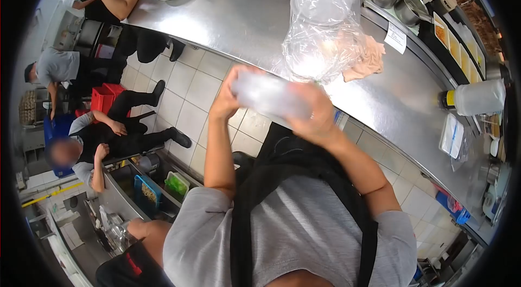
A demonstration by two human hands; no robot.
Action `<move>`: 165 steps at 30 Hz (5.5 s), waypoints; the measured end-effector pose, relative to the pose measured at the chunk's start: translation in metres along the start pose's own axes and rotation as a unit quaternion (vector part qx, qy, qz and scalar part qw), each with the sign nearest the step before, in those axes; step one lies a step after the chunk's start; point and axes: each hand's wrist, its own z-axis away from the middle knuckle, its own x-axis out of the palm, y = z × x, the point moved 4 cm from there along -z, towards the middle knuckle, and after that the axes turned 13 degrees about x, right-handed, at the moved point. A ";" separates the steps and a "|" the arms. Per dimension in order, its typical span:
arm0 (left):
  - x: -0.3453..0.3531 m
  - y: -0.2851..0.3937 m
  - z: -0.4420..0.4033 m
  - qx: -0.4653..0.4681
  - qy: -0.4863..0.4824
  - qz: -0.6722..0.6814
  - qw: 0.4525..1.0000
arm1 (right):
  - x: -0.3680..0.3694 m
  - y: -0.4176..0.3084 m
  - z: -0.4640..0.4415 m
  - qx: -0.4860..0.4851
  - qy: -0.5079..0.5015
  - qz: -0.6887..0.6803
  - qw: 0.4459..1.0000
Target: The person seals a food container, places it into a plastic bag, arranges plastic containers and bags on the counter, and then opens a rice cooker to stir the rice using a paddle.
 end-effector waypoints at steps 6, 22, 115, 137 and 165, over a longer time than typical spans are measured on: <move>-0.045 -0.085 0.075 -0.170 0.075 -0.058 0.981 | 0.057 0.046 0.063 -0.127 -0.075 0.132 0.980; -0.094 -0.216 0.035 -0.138 0.361 0.103 0.917 | 0.095 0.149 0.060 -0.131 -0.070 0.347 0.926; -0.028 -0.228 -0.010 -0.120 -0.298 -0.739 0.591 | -0.045 0.315 0.176 0.639 -0.048 0.167 0.749; 0.150 -0.046 -0.070 0.248 0.036 -0.769 0.589 | -0.119 0.157 0.269 0.615 0.110 -0.125 0.771; 0.183 0.112 -0.134 0.266 -0.091 -0.189 0.941 | -0.100 0.004 -0.091 0.206 0.103 -0.244 0.942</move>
